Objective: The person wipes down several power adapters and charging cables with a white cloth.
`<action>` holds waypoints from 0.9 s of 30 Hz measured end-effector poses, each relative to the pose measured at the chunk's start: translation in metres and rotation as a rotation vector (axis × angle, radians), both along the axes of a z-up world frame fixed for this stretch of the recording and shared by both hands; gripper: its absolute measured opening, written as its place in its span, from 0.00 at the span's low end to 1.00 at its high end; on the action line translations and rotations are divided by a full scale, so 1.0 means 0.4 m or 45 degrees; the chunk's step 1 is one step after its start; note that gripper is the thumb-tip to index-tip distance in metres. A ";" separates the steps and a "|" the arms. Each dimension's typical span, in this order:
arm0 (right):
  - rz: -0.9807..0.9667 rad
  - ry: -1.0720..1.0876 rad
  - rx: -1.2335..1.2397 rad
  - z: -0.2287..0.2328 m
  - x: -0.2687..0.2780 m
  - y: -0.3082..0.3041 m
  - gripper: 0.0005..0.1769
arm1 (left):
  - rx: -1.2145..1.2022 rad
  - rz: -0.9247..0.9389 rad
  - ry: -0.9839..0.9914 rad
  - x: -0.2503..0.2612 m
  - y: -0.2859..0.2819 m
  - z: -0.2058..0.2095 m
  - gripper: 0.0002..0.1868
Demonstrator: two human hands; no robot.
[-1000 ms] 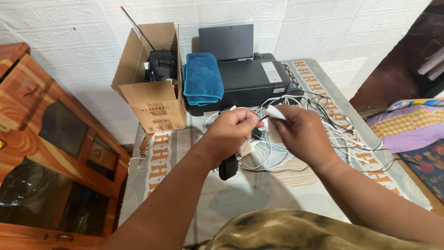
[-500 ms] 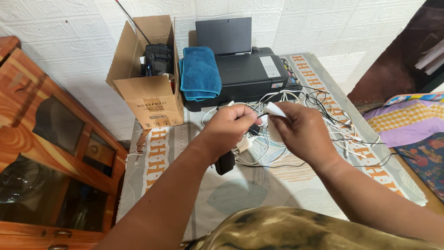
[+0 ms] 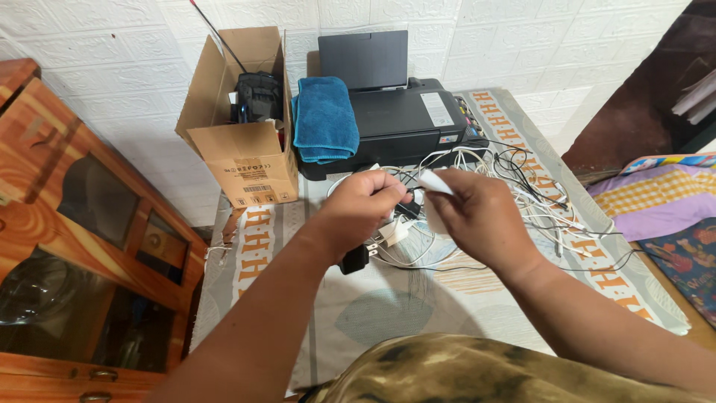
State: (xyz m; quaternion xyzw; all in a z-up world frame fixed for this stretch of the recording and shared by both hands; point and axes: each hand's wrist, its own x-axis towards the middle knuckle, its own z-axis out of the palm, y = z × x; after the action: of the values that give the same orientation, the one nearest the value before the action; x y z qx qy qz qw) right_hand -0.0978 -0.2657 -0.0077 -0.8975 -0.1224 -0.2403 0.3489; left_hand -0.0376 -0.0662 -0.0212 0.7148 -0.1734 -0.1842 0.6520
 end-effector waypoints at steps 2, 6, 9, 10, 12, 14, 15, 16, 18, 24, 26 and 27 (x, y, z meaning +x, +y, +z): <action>0.033 -0.023 -0.018 0.001 0.003 0.001 0.11 | -0.029 -0.009 -0.019 0.002 -0.004 0.000 0.10; -0.020 0.034 0.000 0.006 0.010 -0.010 0.12 | -0.080 -0.018 0.014 0.003 0.002 0.004 0.10; -0.001 0.025 0.005 0.004 0.004 -0.007 0.12 | -0.061 0.011 -0.023 -0.002 -0.004 0.009 0.10; 0.076 -0.012 0.041 0.003 0.003 -0.002 0.12 | -0.062 0.011 -0.025 -0.004 -0.007 0.011 0.10; 0.076 0.000 0.030 0.003 0.003 0.003 0.11 | -0.088 -0.031 -0.133 -0.009 -0.011 0.014 0.10; 0.078 0.015 0.020 0.003 0.004 0.002 0.11 | -0.085 -0.041 -0.100 -0.009 -0.007 0.016 0.10; 0.071 0.005 0.033 0.006 0.006 -0.003 0.12 | -0.082 -0.053 -0.066 -0.008 -0.004 0.016 0.10; 0.063 -0.004 0.045 0.007 0.007 -0.008 0.12 | -0.082 -0.054 -0.064 -0.006 -0.003 0.015 0.10; -0.006 0.047 -0.008 0.013 0.007 -0.017 0.12 | -0.059 -0.015 0.071 -0.003 0.002 0.010 0.10; 0.062 -0.008 -0.008 0.007 0.009 -0.006 0.11 | -0.078 -0.007 0.124 -0.003 -0.005 0.000 0.11; 0.086 -0.015 0.002 0.006 0.010 -0.003 0.12 | -0.085 -0.015 0.067 -0.006 -0.014 0.000 0.11; 0.066 0.001 -0.019 0.006 0.008 -0.003 0.11 | -0.091 -0.025 0.009 -0.007 -0.016 -0.001 0.11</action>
State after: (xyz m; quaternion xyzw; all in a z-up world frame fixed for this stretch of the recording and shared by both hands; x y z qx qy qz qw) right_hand -0.0944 -0.2670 -0.0054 -0.8968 -0.1473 -0.2299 0.3483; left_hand -0.0404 -0.0724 -0.0217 0.6888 -0.1843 -0.1868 0.6758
